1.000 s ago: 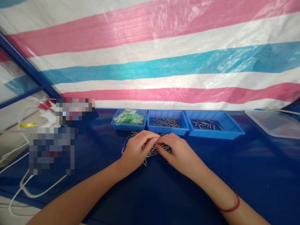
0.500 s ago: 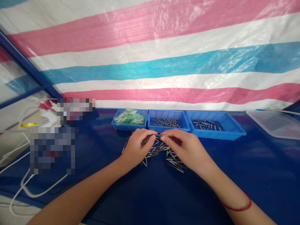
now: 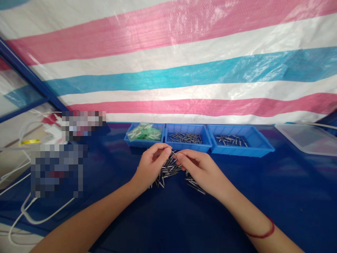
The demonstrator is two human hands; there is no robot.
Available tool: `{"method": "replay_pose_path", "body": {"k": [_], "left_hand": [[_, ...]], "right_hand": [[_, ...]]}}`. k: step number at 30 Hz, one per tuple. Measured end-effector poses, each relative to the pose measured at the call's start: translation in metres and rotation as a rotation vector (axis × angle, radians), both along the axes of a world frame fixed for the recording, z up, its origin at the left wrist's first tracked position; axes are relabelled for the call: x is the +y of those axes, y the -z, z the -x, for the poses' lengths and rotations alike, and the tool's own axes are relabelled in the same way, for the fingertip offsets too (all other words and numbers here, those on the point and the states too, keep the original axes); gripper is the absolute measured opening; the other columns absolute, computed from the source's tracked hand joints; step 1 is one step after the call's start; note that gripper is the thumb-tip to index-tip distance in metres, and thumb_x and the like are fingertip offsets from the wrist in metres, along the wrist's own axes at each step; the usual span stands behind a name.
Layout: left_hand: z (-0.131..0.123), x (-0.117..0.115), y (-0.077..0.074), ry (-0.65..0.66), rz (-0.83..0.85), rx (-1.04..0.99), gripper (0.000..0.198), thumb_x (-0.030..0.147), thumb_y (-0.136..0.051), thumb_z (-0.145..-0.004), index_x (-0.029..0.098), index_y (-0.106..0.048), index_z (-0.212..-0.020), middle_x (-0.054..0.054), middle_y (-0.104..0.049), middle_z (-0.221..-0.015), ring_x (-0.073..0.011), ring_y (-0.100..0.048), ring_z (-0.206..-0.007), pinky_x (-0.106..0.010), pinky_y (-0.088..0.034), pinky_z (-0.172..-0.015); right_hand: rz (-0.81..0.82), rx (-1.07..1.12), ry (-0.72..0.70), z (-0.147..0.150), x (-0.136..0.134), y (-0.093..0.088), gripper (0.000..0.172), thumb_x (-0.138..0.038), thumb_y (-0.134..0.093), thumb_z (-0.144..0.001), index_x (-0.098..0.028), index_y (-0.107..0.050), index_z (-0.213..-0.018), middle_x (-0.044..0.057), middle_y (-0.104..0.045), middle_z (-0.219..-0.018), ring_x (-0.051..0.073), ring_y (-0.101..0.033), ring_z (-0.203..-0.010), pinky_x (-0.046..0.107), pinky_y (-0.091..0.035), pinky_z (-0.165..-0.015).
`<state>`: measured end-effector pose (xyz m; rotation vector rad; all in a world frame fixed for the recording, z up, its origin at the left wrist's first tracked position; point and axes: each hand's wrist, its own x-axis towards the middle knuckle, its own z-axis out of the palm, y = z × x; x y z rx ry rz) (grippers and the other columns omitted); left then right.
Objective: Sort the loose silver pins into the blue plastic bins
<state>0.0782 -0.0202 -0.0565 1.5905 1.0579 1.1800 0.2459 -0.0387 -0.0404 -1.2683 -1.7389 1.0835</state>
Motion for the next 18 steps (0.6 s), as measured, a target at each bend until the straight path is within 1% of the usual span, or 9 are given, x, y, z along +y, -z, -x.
{"method": "replay_pose_path", "body": {"k": [3, 9, 12, 18], "left_hand": [[-0.0004, -0.0008, -0.0004, 0.000, 0.015, -0.002, 0.022, 0.033, -0.055, -0.088, 0.016, -0.065, -0.097, -0.004, -0.067, -0.093, -0.0145, -0.060, -0.082, -0.024, -0.046, -0.073], [-0.0001, -0.0010, -0.0021, 0.007, 0.013, 0.005, 0.020, 0.030, -0.054, -0.088, 0.017, -0.065, -0.098, -0.005, -0.068, -0.094, -0.0145, -0.061, -0.081, -0.025, -0.048, -0.074], [-0.0003, -0.0006, -0.0011, 0.007, 0.016, 0.021, 0.019, 0.030, -0.055, -0.087, 0.017, -0.065, -0.097, -0.004, -0.068, -0.093, -0.0138, -0.060, -0.077, -0.025, -0.048, -0.072], [0.0001, -0.0003, 0.0025, 0.050, 0.013, 0.059, 0.019, 0.030, -0.055, -0.088, 0.017, -0.064, -0.098, -0.004, -0.066, -0.092, -0.0133, -0.059, -0.078, -0.024, -0.048, -0.069]], "right_hand": [[0.035, 0.045, 0.040, 0.0006, 0.0013, 0.0018, 0.035, -0.049, -0.050, -0.086, -0.018, -0.066, -0.081, 0.003, -0.064, -0.073, 0.014, -0.057, -0.065, 0.026, -0.047, -0.061], [0.029, 0.087, 0.079, 0.0021, 0.0010, 0.0034, 0.027, -0.044, -0.057, -0.083, -0.018, -0.064, -0.084, 0.001, -0.058, -0.065, 0.013, -0.054, -0.061, 0.024, -0.046, -0.057], [-0.016, 0.108, 0.127, 0.0016, 0.0016, 0.0042, 0.025, -0.043, -0.060, -0.081, -0.018, -0.063, -0.082, 0.001, -0.057, -0.065, 0.012, -0.052, -0.059, 0.025, -0.045, -0.055], [-0.162, 0.123, 0.209, -0.0032, 0.0023, 0.0053, 0.019, -0.039, -0.064, -0.078, -0.020, -0.063, -0.083, 0.003, -0.063, -0.080, 0.014, -0.057, -0.069, 0.026, -0.049, -0.063]]}}
